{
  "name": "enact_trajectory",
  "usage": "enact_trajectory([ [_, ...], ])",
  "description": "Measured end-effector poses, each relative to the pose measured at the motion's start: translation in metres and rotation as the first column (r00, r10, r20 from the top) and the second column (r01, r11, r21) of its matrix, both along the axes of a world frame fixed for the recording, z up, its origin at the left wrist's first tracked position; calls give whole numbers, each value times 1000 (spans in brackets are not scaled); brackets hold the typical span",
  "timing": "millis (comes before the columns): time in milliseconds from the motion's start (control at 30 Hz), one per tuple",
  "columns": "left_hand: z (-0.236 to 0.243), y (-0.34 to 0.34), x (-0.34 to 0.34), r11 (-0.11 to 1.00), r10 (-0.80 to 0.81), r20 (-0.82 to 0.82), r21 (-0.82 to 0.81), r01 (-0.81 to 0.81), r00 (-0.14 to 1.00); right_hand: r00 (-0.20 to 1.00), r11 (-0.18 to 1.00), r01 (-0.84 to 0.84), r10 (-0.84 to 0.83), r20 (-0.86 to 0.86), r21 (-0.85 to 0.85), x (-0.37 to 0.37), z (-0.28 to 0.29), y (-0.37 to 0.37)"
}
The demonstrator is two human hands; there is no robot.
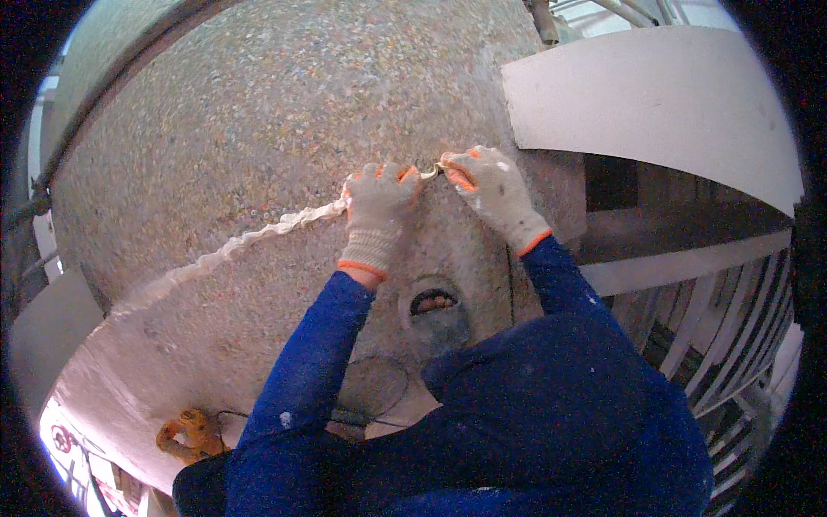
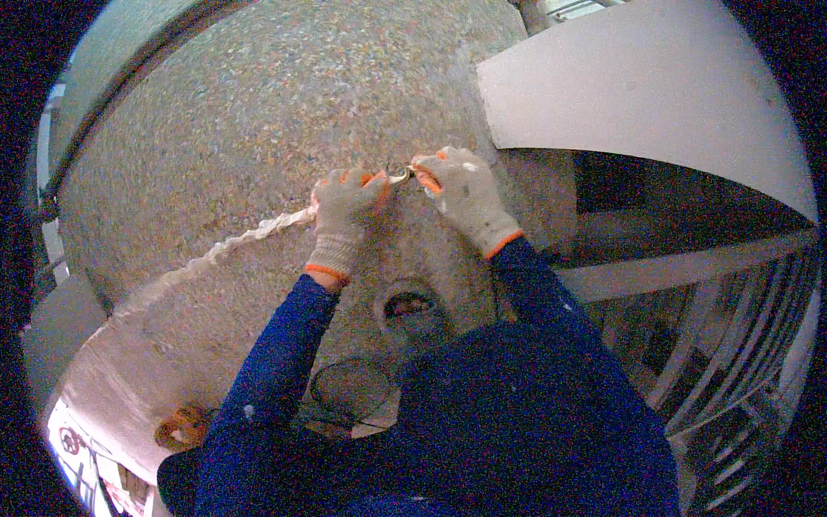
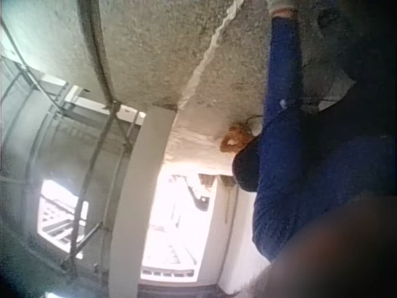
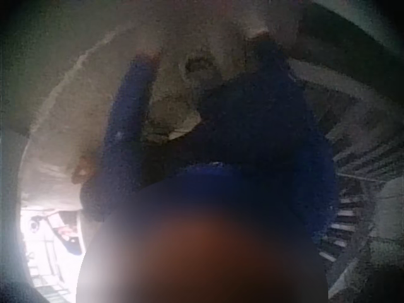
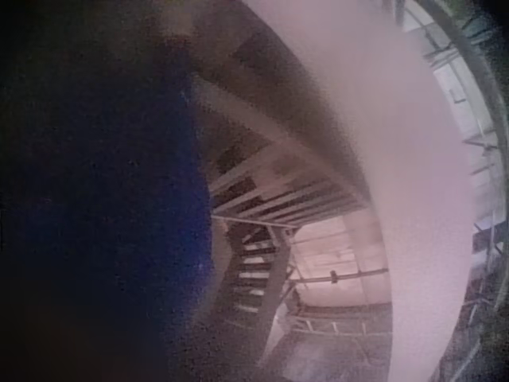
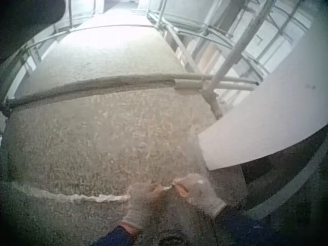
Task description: The person applies a bead of sealant along a floor joint using a caulking gun, then smooths it with gloved fingers. The person repeatedly reloads the gun from a bucket and continues smoothing the bead along the joint.
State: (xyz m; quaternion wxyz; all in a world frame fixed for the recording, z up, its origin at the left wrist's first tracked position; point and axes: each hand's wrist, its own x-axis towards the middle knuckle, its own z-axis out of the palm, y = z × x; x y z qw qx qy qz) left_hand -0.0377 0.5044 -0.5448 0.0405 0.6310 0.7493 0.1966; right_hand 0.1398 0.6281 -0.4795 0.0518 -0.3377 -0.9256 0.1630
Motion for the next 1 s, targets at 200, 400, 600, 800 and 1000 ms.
enact_trajectory([
  [200, 2, 7, 7, 993, -20, 0, -117, 20, 1000, 996, 992, -90, 88, 32, 86, 5, -16, 1],
  [400, 6, 18, 11, 999, -42, 169, 7, 41, 985, 997, 1000, 16, -14, -76, 25, 13, -23, -2],
  [600, 11, 35, 33, 965, -92, 145, -231, 124, 985, 990, 991, 124, -127, 67, 50, 11, -22, 10],
  [800, 18, 22, 15, 997, -69, 118, 31, 66, 991, 995, 993, 103, -104, -2, -57, 23, 4, 9],
  [1000, 6, 5, -1, 960, -57, -24, -276, 48, 998, 997, 991, -67, 61, 56, 113, 3, -15, 1],
])
